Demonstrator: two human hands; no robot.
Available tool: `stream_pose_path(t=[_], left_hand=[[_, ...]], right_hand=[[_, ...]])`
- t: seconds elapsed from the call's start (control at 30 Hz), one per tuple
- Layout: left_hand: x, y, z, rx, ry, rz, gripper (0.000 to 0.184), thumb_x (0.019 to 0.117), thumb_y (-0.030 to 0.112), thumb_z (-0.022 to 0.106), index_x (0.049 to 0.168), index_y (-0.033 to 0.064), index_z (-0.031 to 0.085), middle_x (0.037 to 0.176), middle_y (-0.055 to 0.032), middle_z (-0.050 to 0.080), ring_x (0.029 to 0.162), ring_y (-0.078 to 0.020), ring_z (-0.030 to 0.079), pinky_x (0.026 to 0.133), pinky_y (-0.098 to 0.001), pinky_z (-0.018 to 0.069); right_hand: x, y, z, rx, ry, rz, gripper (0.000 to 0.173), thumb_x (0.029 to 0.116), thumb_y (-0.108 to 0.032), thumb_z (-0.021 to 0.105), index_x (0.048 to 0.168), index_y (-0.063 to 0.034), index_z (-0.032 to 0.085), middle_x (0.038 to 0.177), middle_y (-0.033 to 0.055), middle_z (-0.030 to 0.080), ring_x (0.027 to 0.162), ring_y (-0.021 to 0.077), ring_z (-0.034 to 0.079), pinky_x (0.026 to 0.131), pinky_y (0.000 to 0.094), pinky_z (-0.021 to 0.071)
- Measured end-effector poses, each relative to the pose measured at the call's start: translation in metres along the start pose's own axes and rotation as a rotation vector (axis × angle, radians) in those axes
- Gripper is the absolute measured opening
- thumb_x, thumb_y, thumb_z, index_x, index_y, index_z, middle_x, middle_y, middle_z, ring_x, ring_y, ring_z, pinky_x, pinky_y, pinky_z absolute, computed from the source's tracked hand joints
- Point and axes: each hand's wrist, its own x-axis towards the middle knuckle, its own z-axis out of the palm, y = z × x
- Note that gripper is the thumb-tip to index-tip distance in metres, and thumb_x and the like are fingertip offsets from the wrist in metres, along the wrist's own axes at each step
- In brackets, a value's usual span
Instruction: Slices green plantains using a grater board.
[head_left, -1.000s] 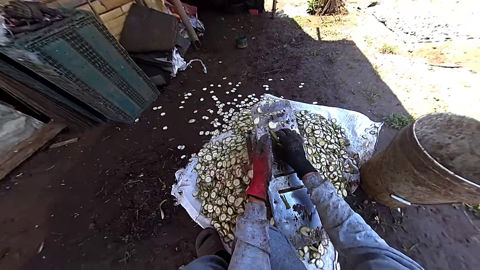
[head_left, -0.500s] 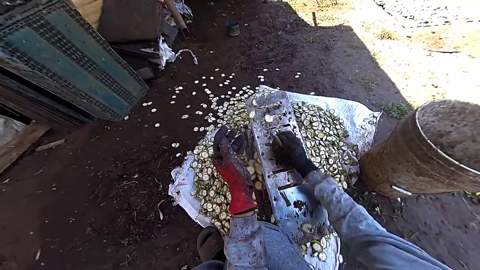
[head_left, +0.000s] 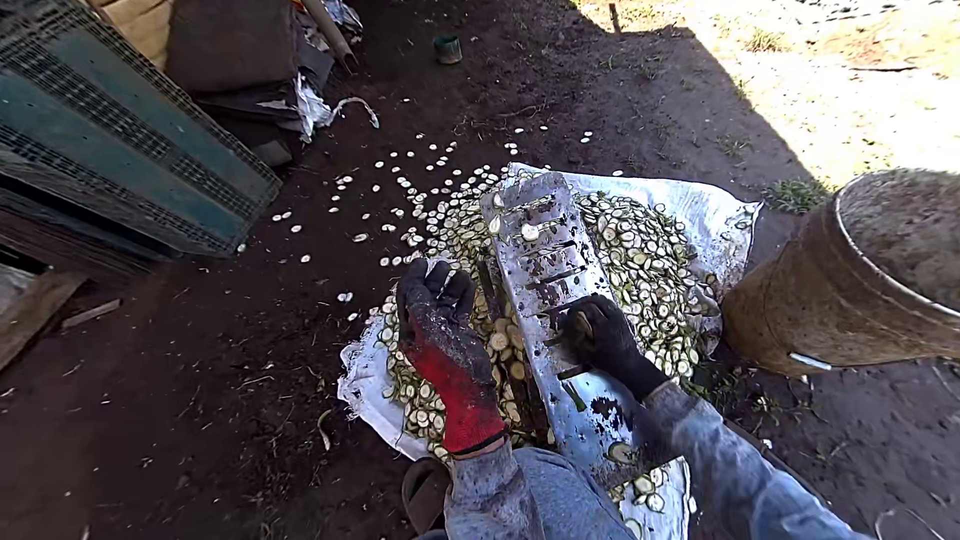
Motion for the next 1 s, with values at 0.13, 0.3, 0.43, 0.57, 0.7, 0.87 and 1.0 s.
stream_pose_path(t=[0.13, 0.3, 0.43, 0.57, 0.7, 0.87, 1.0], left_hand=[[0.003, -0.007, -0.002, 0.021, 0.034, 0.024, 0.035, 0.1125, 0.023, 0.038, 0.138, 0.0061, 0.054, 0.116, -0.0071, 0.067, 0.098, -0.0192, 0.071, 0.088, -0.0373, 0.0608], [0.009, -0.006, -0.015, 0.019, 0.096, -0.031, 0.034, 0.1115, 0.026, 0.042, 0.139, 0.0095, 0.052, 0.116, -0.0074, 0.065, 0.099, -0.0205, 0.070, 0.088, -0.0391, 0.0601], [0.008, -0.002, -0.012, -0.017, 0.069, -0.030, 0.032, 0.1119, 0.027, 0.041, 0.138, 0.0113, 0.052, 0.115, -0.0046, 0.065, 0.100, -0.0180, 0.070, 0.090, -0.0378, 0.0597], [0.002, -0.001, -0.003, -0.051, 0.049, -0.037, 0.031, 0.1115, 0.027, 0.042, 0.137, 0.0115, 0.053, 0.114, -0.0041, 0.066, 0.100, -0.0193, 0.071, 0.090, -0.0393, 0.0600], [-0.001, -0.008, 0.000, 0.032, 0.068, -0.001, 0.033, 0.1119, 0.025, 0.041, 0.137, 0.0075, 0.053, 0.113, -0.0070, 0.067, 0.097, -0.0200, 0.072, 0.086, -0.0388, 0.0616], [0.005, -0.010, -0.014, -0.001, 0.118, -0.019, 0.034, 0.1122, 0.022, 0.040, 0.140, 0.0056, 0.052, 0.116, -0.0106, 0.066, 0.097, -0.0218, 0.071, 0.086, -0.0395, 0.0609], [0.000, -0.001, -0.013, -0.004, 0.085, -0.024, 0.034, 0.1124, 0.025, 0.039, 0.140, 0.0097, 0.051, 0.117, -0.0061, 0.065, 0.100, -0.0191, 0.070, 0.088, -0.0375, 0.0602]], right_hand=[[0.152, 0.056, 0.043, -0.133, -0.060, 0.092, 0.039, 0.0899, -0.016, 0.067, 0.121, 0.0081, 0.064, 0.122, 0.0282, 0.063, 0.118, 0.0448, 0.060, 0.101, 0.0579, 0.0470], [0.106, 0.032, 0.033, -0.086, -0.010, 0.095, 0.043, 0.0824, -0.010, 0.074, 0.121, 0.0073, 0.067, 0.122, 0.0280, 0.063, 0.119, 0.0446, 0.059, 0.102, 0.0572, 0.0468], [-0.069, -0.008, -0.005, -0.009, 0.106, 0.088, 0.020, 0.0899, -0.025, 0.068, 0.105, -0.0154, 0.077, 0.100, 0.0098, 0.070, 0.098, 0.0259, 0.065, 0.088, 0.0436, 0.0532], [-0.033, -0.001, 0.001, -0.045, 0.067, 0.017, 0.022, 0.0833, -0.016, 0.072, 0.103, -0.0092, 0.079, 0.100, 0.0150, 0.072, 0.098, 0.0330, 0.067, 0.088, 0.0497, 0.0519], [0.111, 0.041, 0.038, -0.225, -0.181, 0.078, 0.038, 0.0852, -0.018, 0.076, 0.121, -0.0052, 0.074, 0.124, 0.0235, 0.064, 0.122, 0.0452, 0.055, 0.103, 0.0614, 0.0408], [0.107, 0.032, 0.037, -0.195, -0.154, 0.170, 0.044, 0.0848, -0.022, 0.076, 0.127, -0.0104, 0.070, 0.128, 0.0219, 0.060, 0.125, 0.0422, 0.053, 0.106, 0.0605, 0.0408], [-0.069, -0.006, -0.001, -0.094, -0.010, 0.104, 0.036, 0.0835, -0.029, 0.072, 0.117, -0.0190, 0.077, 0.103, 0.0132, 0.069, 0.101, 0.0340, 0.064, 0.088, 0.0537, 0.0512]])
